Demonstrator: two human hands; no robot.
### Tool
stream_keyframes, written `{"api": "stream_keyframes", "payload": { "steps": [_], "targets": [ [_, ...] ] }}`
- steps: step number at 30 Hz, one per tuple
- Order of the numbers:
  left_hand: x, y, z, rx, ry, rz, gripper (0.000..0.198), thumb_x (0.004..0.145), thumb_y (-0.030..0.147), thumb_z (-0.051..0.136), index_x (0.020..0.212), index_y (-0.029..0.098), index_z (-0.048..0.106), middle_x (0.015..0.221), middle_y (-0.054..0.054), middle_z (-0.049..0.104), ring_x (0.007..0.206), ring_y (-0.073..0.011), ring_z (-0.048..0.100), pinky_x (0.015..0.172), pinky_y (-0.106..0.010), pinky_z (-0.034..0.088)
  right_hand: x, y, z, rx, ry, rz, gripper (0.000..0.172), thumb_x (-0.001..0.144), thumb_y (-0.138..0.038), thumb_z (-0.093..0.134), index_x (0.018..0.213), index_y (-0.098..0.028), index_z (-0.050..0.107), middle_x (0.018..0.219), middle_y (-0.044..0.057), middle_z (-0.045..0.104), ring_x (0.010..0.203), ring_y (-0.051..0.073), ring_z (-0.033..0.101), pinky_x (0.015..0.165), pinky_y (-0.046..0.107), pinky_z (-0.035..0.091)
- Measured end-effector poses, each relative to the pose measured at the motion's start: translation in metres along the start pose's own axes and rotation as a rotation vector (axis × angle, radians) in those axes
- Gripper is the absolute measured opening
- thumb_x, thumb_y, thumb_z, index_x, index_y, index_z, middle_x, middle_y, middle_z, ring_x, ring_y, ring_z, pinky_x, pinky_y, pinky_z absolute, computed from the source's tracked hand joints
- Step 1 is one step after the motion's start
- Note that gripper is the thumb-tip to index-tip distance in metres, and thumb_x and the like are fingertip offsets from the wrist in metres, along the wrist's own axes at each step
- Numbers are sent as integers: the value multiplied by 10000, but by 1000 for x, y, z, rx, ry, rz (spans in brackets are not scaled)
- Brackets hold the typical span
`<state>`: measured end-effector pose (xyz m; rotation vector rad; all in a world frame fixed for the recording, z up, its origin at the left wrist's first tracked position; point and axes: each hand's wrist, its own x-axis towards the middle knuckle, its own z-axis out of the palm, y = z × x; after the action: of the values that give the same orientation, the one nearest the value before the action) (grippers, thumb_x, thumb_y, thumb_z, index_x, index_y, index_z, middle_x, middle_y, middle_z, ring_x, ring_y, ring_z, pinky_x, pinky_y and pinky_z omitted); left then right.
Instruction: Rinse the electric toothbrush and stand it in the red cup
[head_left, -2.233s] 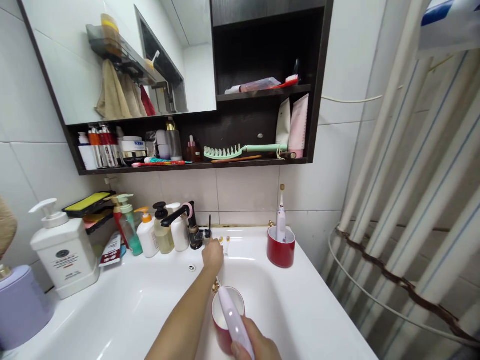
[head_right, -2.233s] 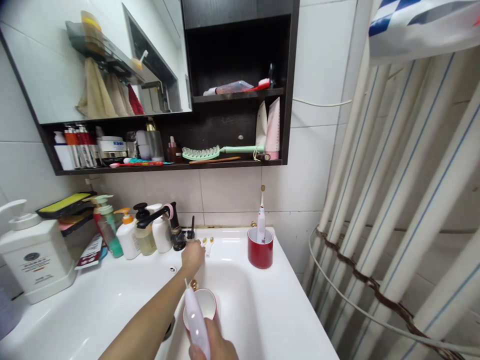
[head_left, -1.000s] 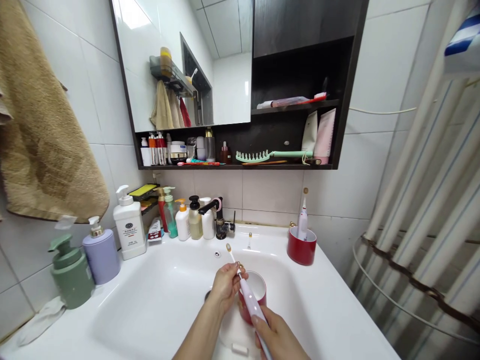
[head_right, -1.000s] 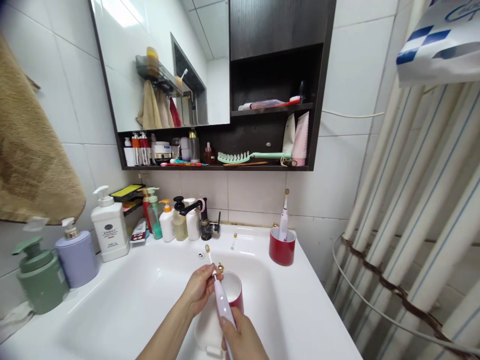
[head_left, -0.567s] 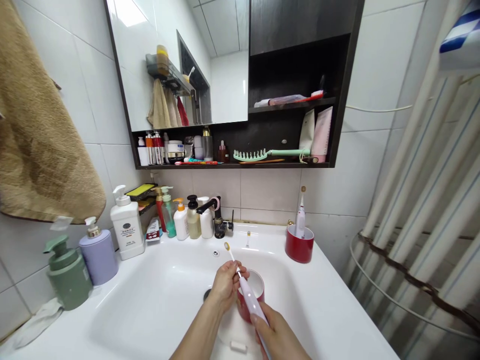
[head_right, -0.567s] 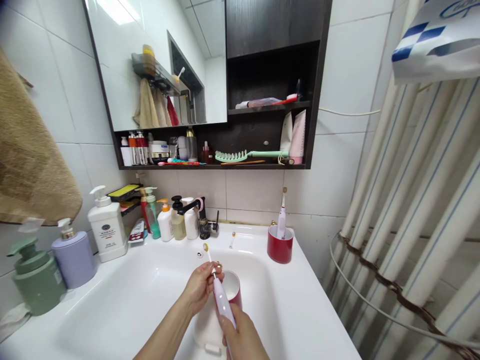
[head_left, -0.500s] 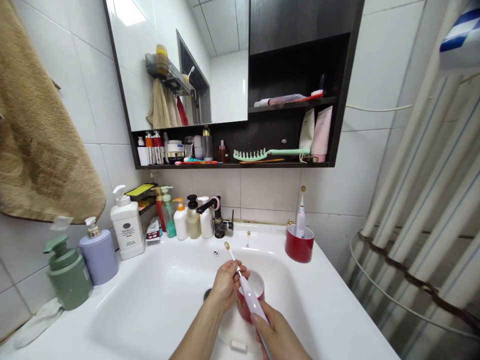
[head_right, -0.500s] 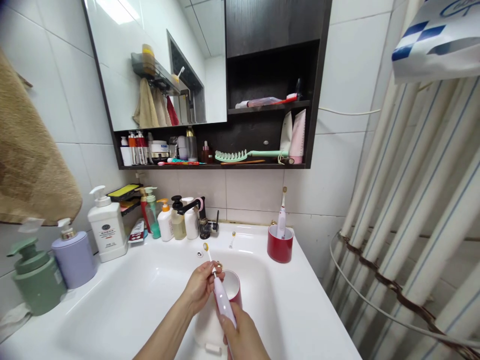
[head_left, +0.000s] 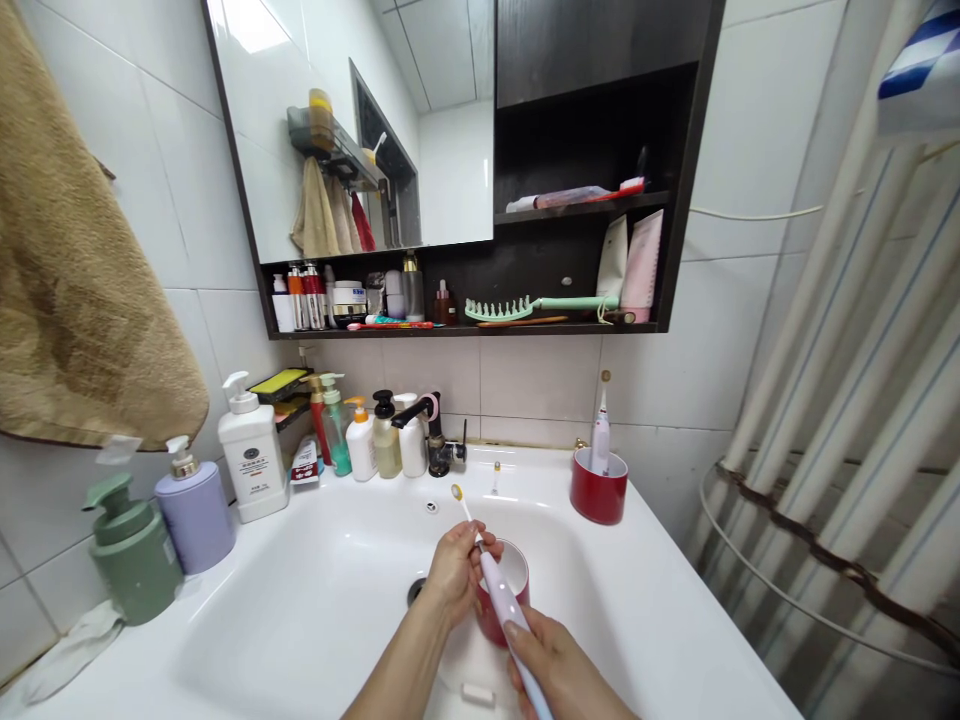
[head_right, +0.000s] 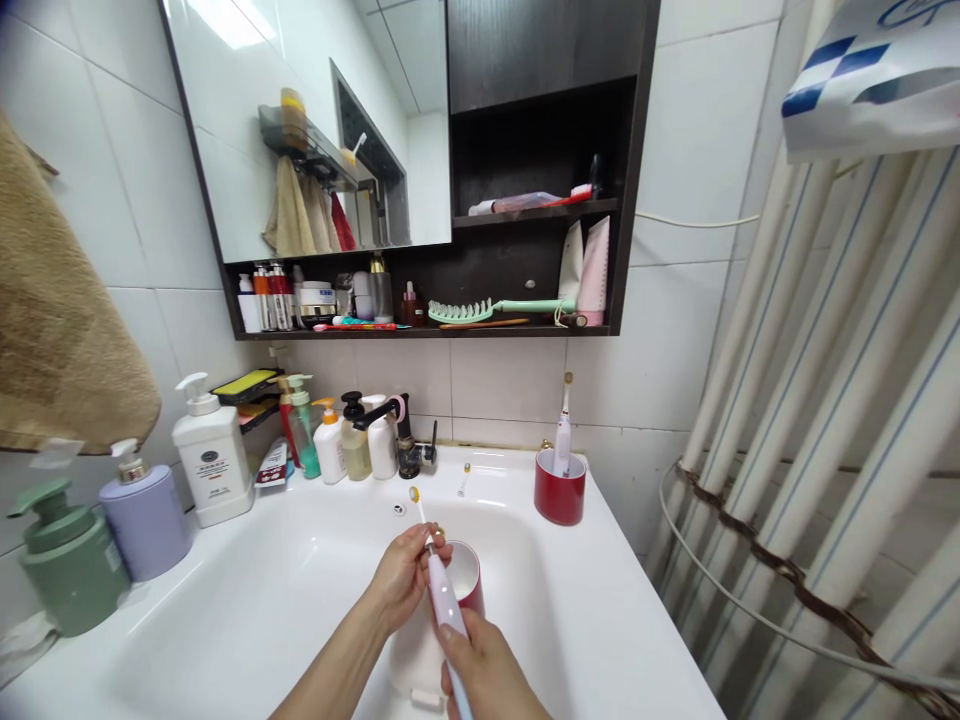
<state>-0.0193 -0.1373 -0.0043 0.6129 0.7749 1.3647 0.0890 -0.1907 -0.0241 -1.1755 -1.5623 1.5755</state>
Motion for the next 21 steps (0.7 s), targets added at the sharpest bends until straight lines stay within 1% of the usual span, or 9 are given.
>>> {"api": "stream_keyframes", "payload": {
  "steps": [3, 5, 8, 12, 17, 21],
  "targets": [
    [-1, 0, 2, 77, 27, 10, 105, 646, 230, 483, 653, 130, 453, 545, 3, 521, 506, -93, 535, 565, -212, 396, -2, 0, -1, -199, 163, -58, 331, 694, -365, 331, 928, -146, 411, 477, -53, 385, 285, 42, 313, 299, 174, 258],
    [-1, 1, 3, 138, 51, 14, 134, 640, 259, 491, 641, 133, 446, 544, 3, 525, 516, -99, 541, 567, -211, 395, -2, 1, -1, -277, 234, -89, 330, 700, -324, 331, 976, -160, 408, 497, -46, 392, 299, 39, 305, 309, 169, 265],
    [-3, 2, 3, 199, 69, 22, 156, 636, 283, 491, 637, 135, 442, 541, -3, 533, 541, -110, 548, 565, -212, 393, -2, 0, 1, -289, 236, -63, 315, 708, -295, 317, 971, -154, 417, 485, -48, 384, 307, 43, 303, 310, 167, 264],
    [-5, 1, 5, 218, 74, 19, 160, 627, 289, 499, 641, 139, 446, 536, -6, 541, 541, -112, 544, 560, -217, 393, -2, -3, 3, -253, 207, -20, 280, 710, -288, 313, 921, -140, 422, 475, -59, 374, 291, 39, 296, 288, 164, 250],
    [-9, -2, 11, 202, 73, -2, 178, 603, 302, 520, 610, 142, 443, 518, -2, 529, 521, -113, 532, 529, -222, 391, -2, -5, 3, -138, 136, 6, 268, 721, -297, 288, 897, -130, 401, 467, -70, 353, 281, 39, 318, 277, 163, 251],
    [-10, -1, 13, 190, 66, 20, 171, 603, 293, 520, 603, 139, 447, 532, -6, 533, 521, -111, 531, 532, -223, 390, -4, -7, 4, -121, 206, -62, 243, 687, -322, 362, 856, -152, 401, 462, -78, 347, 304, 43, 328, 297, 169, 259]
  ]
}}
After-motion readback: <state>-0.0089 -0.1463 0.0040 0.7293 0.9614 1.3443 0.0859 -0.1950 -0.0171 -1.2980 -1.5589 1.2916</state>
